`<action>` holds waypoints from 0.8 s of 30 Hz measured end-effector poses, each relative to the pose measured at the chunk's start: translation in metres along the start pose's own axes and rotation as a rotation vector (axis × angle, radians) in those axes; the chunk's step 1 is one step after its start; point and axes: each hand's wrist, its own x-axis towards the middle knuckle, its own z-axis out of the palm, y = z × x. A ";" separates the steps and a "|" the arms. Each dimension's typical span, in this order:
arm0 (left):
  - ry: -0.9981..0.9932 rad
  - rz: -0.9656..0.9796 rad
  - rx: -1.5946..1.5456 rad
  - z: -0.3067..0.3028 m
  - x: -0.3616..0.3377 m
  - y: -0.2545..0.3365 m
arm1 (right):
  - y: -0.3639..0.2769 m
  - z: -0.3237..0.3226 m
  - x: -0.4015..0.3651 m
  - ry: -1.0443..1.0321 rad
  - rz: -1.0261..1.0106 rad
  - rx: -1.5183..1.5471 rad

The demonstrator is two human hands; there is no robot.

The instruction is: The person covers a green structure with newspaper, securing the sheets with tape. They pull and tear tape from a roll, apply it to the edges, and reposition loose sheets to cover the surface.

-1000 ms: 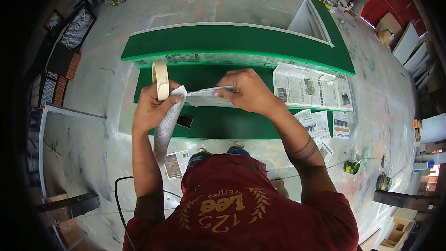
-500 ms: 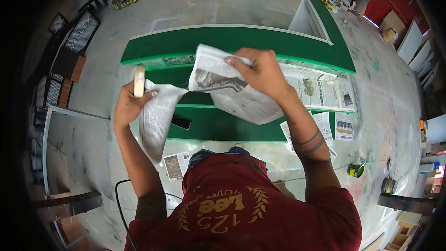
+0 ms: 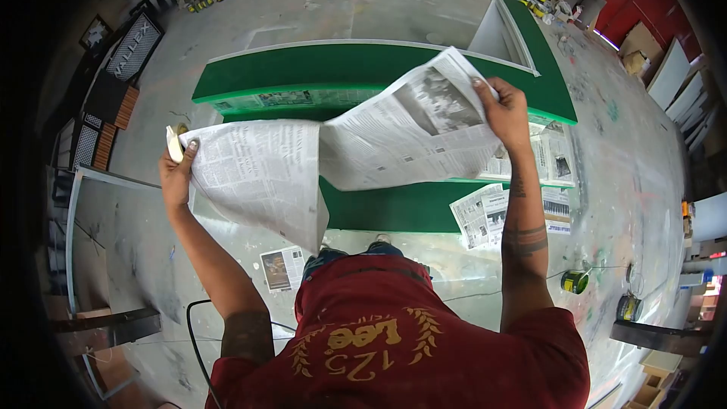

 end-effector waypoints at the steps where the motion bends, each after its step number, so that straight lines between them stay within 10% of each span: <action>1: -0.003 -0.003 0.000 -0.007 0.000 -0.005 | 0.008 -0.007 -0.001 -0.001 0.004 -0.001; 24: 0.171 -0.340 -0.017 -0.076 -0.020 -0.165 | 0.207 -0.288 -0.109 0.344 0.535 -0.407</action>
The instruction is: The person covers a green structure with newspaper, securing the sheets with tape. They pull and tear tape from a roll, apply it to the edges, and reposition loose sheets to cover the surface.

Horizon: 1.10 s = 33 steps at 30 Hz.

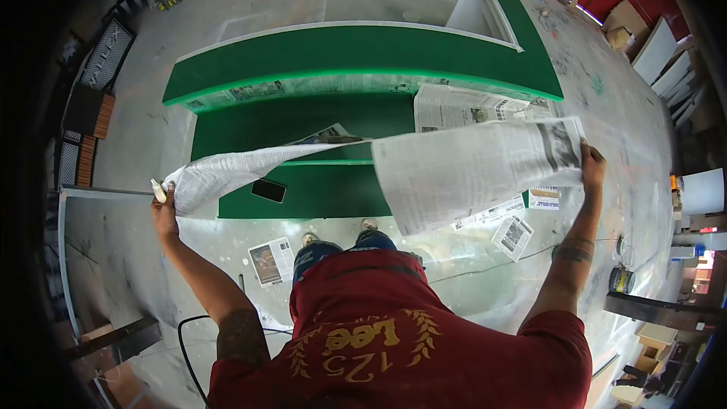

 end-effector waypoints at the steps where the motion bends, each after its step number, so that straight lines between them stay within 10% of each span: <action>1: 0.001 0.024 0.098 0.005 -0.007 -0.001 | 0.020 -0.014 0.003 0.057 0.004 -0.083; 11: -0.662 -0.110 0.427 0.078 -0.058 -0.054 | 0.069 -0.096 -0.015 0.076 0.141 -0.277; 14: -0.946 -0.047 0.676 0.187 -0.102 -0.061 | -0.002 -0.042 -0.029 -0.071 -0.007 -0.219; 16: -1.150 -0.230 0.313 0.262 -0.130 -0.125 | -0.102 0.011 -0.059 -0.128 -0.014 -0.162; 21: -0.976 0.237 0.209 0.412 -0.232 -0.199 | -0.186 0.077 -0.067 -0.331 -0.112 0.198; 33: -1.223 -0.330 -0.008 0.464 -0.251 -0.285 | -0.175 0.193 -0.095 -0.123 0.205 0.564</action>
